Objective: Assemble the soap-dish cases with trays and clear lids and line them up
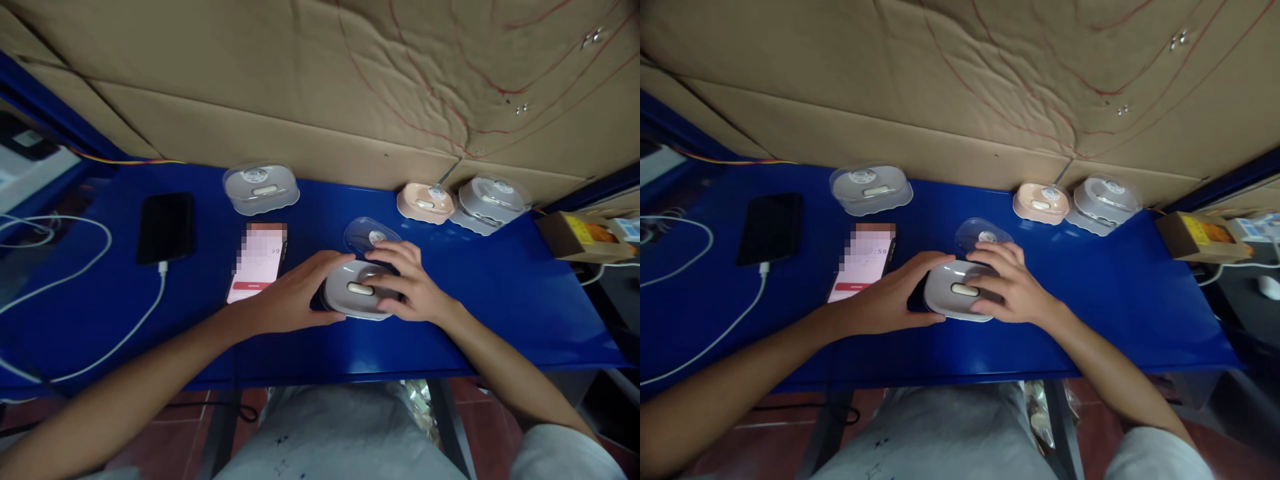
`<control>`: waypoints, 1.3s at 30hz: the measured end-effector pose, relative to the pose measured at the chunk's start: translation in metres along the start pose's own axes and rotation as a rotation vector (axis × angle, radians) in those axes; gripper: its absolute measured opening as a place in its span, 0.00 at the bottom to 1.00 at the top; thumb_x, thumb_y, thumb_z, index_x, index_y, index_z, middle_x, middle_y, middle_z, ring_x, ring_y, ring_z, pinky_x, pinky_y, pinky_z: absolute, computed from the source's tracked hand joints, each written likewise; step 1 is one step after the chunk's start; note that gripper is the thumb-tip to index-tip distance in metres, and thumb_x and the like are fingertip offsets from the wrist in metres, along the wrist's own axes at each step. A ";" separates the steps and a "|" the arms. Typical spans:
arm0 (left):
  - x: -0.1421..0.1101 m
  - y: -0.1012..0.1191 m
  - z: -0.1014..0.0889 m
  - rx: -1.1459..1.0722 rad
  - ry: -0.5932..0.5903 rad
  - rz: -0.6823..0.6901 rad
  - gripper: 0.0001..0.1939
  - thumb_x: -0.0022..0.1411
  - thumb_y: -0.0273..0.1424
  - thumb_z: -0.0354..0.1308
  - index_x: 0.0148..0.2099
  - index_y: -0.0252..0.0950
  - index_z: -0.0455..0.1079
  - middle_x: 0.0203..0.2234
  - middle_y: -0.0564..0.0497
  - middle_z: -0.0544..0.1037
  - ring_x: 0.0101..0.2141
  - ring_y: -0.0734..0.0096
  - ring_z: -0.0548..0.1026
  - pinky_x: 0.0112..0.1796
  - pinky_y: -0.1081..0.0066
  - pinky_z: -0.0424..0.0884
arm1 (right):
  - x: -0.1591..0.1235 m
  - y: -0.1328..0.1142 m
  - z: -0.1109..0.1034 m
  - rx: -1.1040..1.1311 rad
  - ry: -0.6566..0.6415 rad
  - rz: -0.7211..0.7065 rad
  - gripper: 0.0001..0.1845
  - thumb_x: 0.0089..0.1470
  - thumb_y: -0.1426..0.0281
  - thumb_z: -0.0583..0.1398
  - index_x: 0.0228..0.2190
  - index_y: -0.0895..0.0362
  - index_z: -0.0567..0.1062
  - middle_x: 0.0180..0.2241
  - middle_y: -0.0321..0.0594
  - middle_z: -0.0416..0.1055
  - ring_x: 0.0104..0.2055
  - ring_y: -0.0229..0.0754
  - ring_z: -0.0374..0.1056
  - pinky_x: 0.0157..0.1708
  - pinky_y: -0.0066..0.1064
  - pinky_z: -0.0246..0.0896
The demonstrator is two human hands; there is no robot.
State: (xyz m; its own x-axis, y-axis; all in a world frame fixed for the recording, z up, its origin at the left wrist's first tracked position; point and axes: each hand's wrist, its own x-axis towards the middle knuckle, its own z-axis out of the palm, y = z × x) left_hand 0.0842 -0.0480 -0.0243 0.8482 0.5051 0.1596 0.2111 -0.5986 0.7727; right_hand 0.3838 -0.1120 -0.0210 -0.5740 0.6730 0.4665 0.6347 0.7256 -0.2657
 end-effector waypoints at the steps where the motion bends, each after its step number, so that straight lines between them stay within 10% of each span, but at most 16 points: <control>1: 0.000 -0.001 0.000 0.000 0.010 0.000 0.49 0.66 0.44 0.71 0.79 0.49 0.49 0.72 0.36 0.63 0.69 0.41 0.67 0.68 0.45 0.65 | 0.001 -0.004 0.001 0.003 -0.025 -0.020 0.27 0.71 0.45 0.57 0.52 0.52 0.81 0.63 0.51 0.73 0.71 0.62 0.63 0.68 0.59 0.53; 13: 0.000 -0.006 0.009 0.078 0.033 -0.071 0.63 0.59 0.55 0.74 0.82 0.49 0.37 0.76 0.34 0.57 0.72 0.33 0.61 0.69 0.39 0.61 | 0.002 0.003 0.003 0.228 0.092 0.040 0.15 0.68 0.57 0.65 0.47 0.54 0.80 0.51 0.49 0.74 0.58 0.54 0.74 0.58 0.49 0.72; 26: -0.007 0.011 -0.005 -0.114 -0.244 -0.081 0.53 0.62 0.32 0.74 0.79 0.57 0.48 0.70 0.43 0.62 0.69 0.44 0.64 0.68 0.42 0.62 | -0.005 0.022 0.010 -0.027 -0.018 0.161 0.25 0.74 0.53 0.56 0.62 0.52 0.75 0.66 0.52 0.70 0.72 0.58 0.64 0.73 0.62 0.52; 34: 0.000 0.025 -0.010 -0.761 -0.099 -0.359 0.30 0.60 0.33 0.74 0.64 0.46 0.76 0.46 0.50 0.84 0.43 0.60 0.82 0.44 0.65 0.77 | 0.000 0.008 0.000 -0.014 0.046 0.134 0.22 0.77 0.63 0.52 0.65 0.51 0.71 0.60 0.49 0.77 0.65 0.53 0.70 0.66 0.53 0.60; 39: 0.008 0.022 -0.022 -1.211 0.300 -0.501 0.15 0.59 0.30 0.73 0.49 0.36 0.84 0.42 0.45 0.88 0.44 0.53 0.85 0.45 0.65 0.80 | 0.001 0.017 0.005 -0.089 -0.087 0.067 0.22 0.74 0.59 0.57 0.62 0.55 0.76 0.56 0.50 0.81 0.61 0.55 0.75 0.63 0.53 0.64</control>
State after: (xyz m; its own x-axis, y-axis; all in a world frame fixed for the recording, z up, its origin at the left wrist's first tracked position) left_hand 0.0852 -0.0432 0.0074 0.6355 0.7152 -0.2911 -0.2264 0.5330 0.8153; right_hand 0.3908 -0.0983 -0.0292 -0.5690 0.7322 0.3742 0.7144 0.6655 -0.2160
